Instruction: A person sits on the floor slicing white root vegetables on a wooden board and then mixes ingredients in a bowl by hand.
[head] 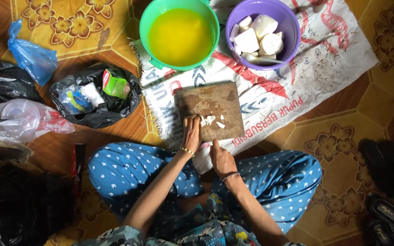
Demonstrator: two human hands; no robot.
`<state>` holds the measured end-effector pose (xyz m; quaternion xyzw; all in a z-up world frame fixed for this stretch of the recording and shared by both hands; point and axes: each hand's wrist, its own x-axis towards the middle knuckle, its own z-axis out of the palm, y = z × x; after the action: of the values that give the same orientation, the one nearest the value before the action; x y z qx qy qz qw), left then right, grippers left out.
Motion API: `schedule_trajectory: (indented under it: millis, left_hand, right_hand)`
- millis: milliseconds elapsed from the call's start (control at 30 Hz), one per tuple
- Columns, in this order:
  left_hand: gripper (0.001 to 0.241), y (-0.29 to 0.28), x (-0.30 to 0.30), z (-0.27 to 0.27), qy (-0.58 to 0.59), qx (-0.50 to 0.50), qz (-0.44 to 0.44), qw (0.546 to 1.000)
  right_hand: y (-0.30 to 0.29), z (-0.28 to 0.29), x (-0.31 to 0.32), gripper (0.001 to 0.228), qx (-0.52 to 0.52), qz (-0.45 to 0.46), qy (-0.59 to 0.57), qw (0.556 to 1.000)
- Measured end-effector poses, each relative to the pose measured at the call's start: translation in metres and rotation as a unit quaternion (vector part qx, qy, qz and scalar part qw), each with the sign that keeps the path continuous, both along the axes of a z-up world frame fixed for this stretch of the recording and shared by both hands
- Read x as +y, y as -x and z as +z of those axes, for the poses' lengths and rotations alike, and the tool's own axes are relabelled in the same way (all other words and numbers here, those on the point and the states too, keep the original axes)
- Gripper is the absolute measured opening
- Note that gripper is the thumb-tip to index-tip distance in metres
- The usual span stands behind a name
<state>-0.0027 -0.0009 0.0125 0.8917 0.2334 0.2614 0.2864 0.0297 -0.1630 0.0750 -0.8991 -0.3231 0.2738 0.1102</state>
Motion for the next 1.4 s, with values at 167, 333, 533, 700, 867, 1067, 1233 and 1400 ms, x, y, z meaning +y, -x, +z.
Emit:
schedule_trajectory:
  millis: [167, 333, 533, 700, 867, 1067, 1233, 1400]
  left_hand:
    - [0.028, -0.001, 0.002, 0.007, 0.007, 0.009, 0.003, 1.000]
    - [0.033, 0.000, -0.001, -0.002, 0.024, 0.014, 0.003, 1.000]
    - [0.033, -0.004, 0.001, -0.008, 0.012, 0.015, 0.005, 1.000]
    - [0.034, 0.000, -0.002, 0.003, 0.025, 0.006, 0.002, 1.000]
    - [0.034, -0.002, -0.002, -0.009, -0.004, 0.020, 0.020, 1.000]
    - [0.028, 0.000, 0.000, 0.016, 0.004, -0.003, 0.009, 1.000]
    - [0.027, 0.000, 0.001, -0.011, 0.006, -0.001, 0.030, 1.000]
    - [0.033, -0.007, 0.001, -0.009, -0.014, 0.000, 0.023, 1.000]
  right_hand:
    - [-0.005, -0.005, 0.008, 0.026, 0.022, -0.003, -0.025, 0.999]
    - [-0.005, -0.014, 0.015, 0.021, 0.007, 0.016, -0.020, 1.000]
    - [-0.012, -0.006, 0.021, 0.023, -0.013, 0.025, -0.020, 0.999]
    - [0.000, 0.002, 0.009, 0.023, -0.030, 0.031, 0.022, 0.999]
    - [0.000, -0.019, 0.013, 0.034, -0.028, 0.036, 0.007, 0.999]
    - [-0.014, -0.096, 0.018, 0.046, -0.092, 0.063, 0.012, 0.994]
    - [-0.003, -0.066, 0.008, 0.049, -0.063, 0.051, 0.014, 0.997]
    - [-0.004, -0.085, 0.008, 0.049, -0.107, 0.054, 0.011, 0.993]
